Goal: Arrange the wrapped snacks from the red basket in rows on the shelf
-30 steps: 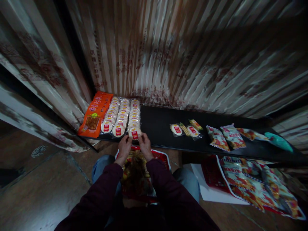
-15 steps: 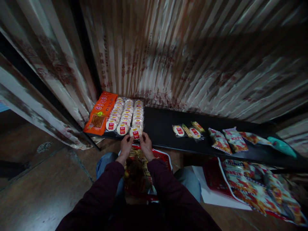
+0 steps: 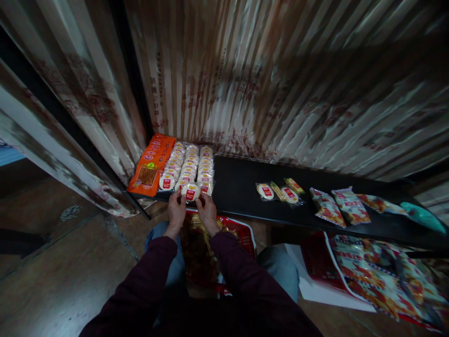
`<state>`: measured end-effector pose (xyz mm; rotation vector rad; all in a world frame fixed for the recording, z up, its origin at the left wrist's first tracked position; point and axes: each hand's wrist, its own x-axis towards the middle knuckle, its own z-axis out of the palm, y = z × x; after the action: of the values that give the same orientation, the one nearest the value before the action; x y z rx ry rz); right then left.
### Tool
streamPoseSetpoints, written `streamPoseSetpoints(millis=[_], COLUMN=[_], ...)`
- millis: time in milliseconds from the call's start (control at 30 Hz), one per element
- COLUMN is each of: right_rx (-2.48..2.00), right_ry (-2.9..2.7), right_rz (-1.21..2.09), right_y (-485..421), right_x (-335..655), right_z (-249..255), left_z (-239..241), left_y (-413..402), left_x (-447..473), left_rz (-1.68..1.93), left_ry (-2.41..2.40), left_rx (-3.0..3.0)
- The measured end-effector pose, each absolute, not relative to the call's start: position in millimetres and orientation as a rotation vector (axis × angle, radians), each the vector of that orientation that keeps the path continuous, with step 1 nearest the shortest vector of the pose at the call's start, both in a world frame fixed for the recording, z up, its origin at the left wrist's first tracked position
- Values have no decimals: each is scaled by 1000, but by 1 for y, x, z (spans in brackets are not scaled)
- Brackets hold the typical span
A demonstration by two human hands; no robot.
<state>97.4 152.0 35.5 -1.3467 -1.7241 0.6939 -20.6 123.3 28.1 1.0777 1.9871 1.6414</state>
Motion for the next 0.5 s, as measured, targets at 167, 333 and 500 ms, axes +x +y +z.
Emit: streamPoseSetpoints(millis=[167, 333, 500], right_rx=[-1332, -1314, -1233], right_ry=[-1772, -1812, -1845], right_rz=[714, 796, 817], right_y=[154, 153, 155], right_x=[86, 68, 44], right_z=[38, 48, 54], left_z=[32, 34, 40], left_y=[122, 117, 117], left_x=[-25, -31, -41], left_rz=[1683, 1725, 1729], left_ry=[2121, 2205, 2320], left_rx=[1092, 1066, 1073])
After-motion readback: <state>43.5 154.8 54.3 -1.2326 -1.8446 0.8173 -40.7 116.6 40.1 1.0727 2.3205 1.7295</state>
